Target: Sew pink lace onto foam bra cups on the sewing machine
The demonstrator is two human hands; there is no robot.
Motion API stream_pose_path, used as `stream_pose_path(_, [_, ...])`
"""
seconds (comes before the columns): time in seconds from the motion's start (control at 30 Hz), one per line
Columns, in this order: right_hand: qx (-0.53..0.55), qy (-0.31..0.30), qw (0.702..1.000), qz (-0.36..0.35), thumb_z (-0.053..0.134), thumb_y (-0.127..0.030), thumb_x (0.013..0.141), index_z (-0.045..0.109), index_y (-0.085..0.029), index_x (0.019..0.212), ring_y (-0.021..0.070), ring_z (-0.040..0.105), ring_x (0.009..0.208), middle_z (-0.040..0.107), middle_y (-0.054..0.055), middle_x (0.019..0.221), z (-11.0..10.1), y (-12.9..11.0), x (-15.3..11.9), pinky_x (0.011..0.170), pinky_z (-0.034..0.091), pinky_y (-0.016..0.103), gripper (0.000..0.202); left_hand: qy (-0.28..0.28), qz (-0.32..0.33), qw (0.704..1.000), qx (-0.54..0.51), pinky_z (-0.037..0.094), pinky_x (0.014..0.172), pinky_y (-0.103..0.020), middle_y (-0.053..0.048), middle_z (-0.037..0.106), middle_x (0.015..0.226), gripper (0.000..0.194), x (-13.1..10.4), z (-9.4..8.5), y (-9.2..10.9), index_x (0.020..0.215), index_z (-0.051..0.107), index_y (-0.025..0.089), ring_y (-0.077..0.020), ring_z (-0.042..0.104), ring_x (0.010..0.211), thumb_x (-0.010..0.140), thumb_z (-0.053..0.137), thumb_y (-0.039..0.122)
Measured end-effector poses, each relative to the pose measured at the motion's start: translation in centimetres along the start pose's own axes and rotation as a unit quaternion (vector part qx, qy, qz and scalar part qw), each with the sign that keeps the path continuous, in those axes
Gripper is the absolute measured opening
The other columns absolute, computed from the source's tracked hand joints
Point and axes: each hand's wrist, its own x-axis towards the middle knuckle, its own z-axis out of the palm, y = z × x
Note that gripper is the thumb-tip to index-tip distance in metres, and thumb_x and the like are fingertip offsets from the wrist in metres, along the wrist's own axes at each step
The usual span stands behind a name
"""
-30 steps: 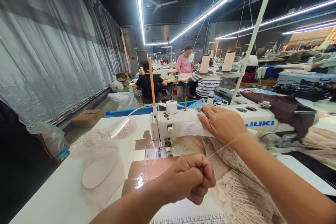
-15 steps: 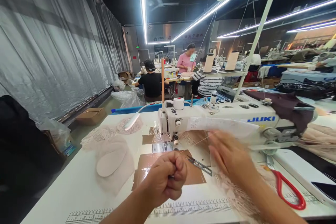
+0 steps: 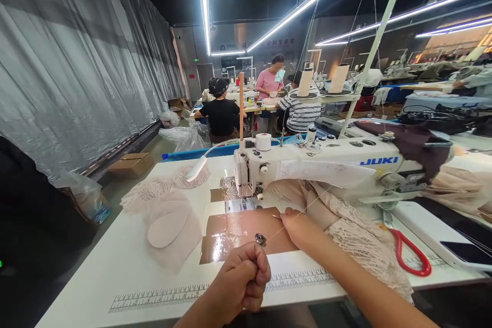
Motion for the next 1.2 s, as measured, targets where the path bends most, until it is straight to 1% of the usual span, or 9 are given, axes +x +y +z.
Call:
stream_pose_path(0.13, [0.024,-0.010,1.000,-0.004,0.040,-0.012,0.087,0.065,-0.016,0.094,0.0212,0.063,0.066,0.067,0.010,0.074,-2.1,-0.9,-1.1,0.061,0.041,0.030,0.026,-0.005,0.000,1.000,0.008,0.009,0.032,-0.013,0.005,0.043,0.058,0.015,-0.1,-0.3,-0.3,0.071,0.043,0.018,-0.0010,0.016,0.038,0.057,0.050,0.019])
stream_pose_path(0.23, [0.187,0.012,0.982,-0.006,0.030,-0.030,0.096,0.059,-0.019,0.106,0.0174,0.060,0.069,0.064,0.005,0.076,-3.2,-1.6,-2.9,0.065,0.044,0.029,0.033,-0.003,-0.001,1.000,0.008,0.010,0.033,-0.013,0.005,0.043,0.059,0.015,-0.1,-0.6,-0.5,0.072,0.043,0.018,-0.0012,0.016,0.039,0.058,0.049,0.019])
stream_pose_path(0.3, [0.362,0.016,0.931,0.033,0.030,-0.042,0.096,0.059,-0.018,0.099,0.0132,0.052,0.058,0.055,0.001,0.067,-3.2,-1.9,-4.3,0.058,0.043,0.026,0.038,0.000,-0.002,1.000,0.009,0.010,0.034,-0.013,0.005,0.043,0.059,0.015,0.0,-0.8,-0.6,0.072,0.043,0.017,-0.0014,0.017,0.039,0.058,0.049,0.018])
stream_pose_path(0.37, [0.506,0.003,0.856,0.107,0.035,-0.052,0.093,0.060,-0.018,0.101,0.0092,0.039,0.048,0.047,-0.002,0.065,-2.9,-2.0,-5.6,0.046,0.034,0.022,0.043,0.001,-0.002,1.000,0.010,0.010,0.034,-0.013,0.005,0.042,0.060,0.015,0.1,-0.9,-0.6,0.072,0.043,0.017,-0.0015,0.017,0.040,0.058,0.050,0.018])
stream_pose_path(0.5, [0.657,0.023,0.721,0.220,0.049,-0.059,0.084,0.060,-0.017,0.112,0.0061,0.029,0.049,0.044,-0.001,0.070,-2.8,-1.8,-7.1,0.041,0.020,0.020,0.052,0.005,-0.003,1.000,0.014,0.010,0.035,-0.013,0.005,0.041,0.059,0.015,0.3,-1.1,-0.4,0.072,0.042,0.017,-0.0017,0.017,0.041,0.060,0.051,0.018])
stream_pose_path(0.63, [0.704,0.061,0.665,0.244,0.064,-0.052,0.077,0.065,-0.017,0.107,0.0063,0.030,0.052,0.045,0.000,0.071,-4.1,-1.7,-7.0,0.042,0.018,0.019,0.046,0.011,-0.005,1.000,0.023,0.011,0.036,-0.012,0.005,0.040,0.060,0.014,0.4,-1.3,-0.5,0.072,0.042,0.017,-0.0015,0.016,0.042,0.061,0.051,0.017])
stream_pose_path(0.93, [0.744,0.068,0.624,0.227,0.070,-0.048,0.073,0.065,-0.015,0.100,0.0056,0.026,0.052,0.043,-0.002,0.068,-5.4,-2.3,-5.8,0.042,0.011,0.020,0.042,0.013,-0.006,0.999,0.040,0.012,0.038,-0.013,0.005,0.038,0.062,0.013,0.9,-1.7,-0.8,0.074,0.041,0.017,-0.0019,0.016,0.042,0.064,0.049,0.017])
stream_pose_path(1.13, [0.725,0.074,0.641,0.241,0.071,-0.048,0.073,0.066,-0.014,0.100,0.0046,0.026,0.050,0.038,-0.004,0.063,-5.6,-2.9,-5.2,0.042,0.013,0.019,0.044,0.015,-0.010,0.999,0.049,0.012,0.037,-0.013,0.005,0.038,0.062,0.012,1.1,-1.9,-0.9,0.074,0.041,0.017,-0.0021,0.016,0.043,0.064,0.048,0.016])
stream_pose_path(1.2, [0.704,0.080,0.664,0.240,0.067,-0.051,0.075,0.067,-0.015,0.100,0.0051,0.028,0.049,0.039,-0.004,0.061,-5.3,-2.8,-5.1,0.042,0.016,0.019,0.044,0.018,-0.012,0.999,0.043,0.012,0.037,-0.012,0.005,0.039,0.063,0.013,1.3,-2.0,-1.1,0.074,0.042,0.017,-0.0022,0.017,0.043,0.063,0.048,0.015])
